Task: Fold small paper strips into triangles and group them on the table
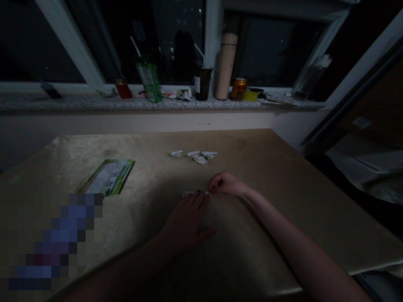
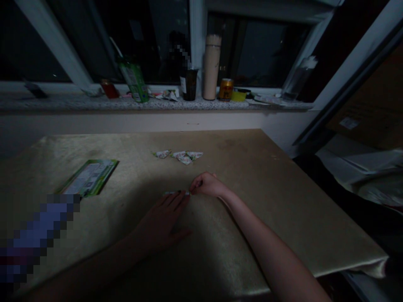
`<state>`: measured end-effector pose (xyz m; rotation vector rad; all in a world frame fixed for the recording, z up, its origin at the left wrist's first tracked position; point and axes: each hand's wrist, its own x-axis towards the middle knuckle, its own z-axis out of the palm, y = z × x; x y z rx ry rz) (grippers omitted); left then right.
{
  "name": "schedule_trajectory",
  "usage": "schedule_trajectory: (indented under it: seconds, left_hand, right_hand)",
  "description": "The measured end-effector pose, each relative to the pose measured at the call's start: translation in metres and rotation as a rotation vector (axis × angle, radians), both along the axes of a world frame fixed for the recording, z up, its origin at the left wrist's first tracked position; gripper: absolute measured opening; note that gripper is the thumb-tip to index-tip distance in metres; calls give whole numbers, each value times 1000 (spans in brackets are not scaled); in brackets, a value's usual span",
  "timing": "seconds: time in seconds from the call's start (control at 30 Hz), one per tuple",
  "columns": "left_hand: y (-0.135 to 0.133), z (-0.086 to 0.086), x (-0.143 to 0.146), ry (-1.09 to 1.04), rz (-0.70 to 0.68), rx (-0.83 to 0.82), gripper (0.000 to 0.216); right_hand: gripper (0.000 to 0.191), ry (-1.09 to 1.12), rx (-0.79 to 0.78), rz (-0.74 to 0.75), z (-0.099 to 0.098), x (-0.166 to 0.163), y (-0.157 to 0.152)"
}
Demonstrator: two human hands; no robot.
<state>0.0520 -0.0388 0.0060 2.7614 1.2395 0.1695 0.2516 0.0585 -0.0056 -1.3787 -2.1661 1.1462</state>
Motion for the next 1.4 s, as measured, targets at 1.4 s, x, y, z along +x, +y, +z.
schedule_trajectory:
  seconds: [1.4]
  left_hand:
    - [10, 9, -15, -5, -95, -68, 62]
  right_hand:
    - [18, -258, -117, 35, 24, -16, 8]
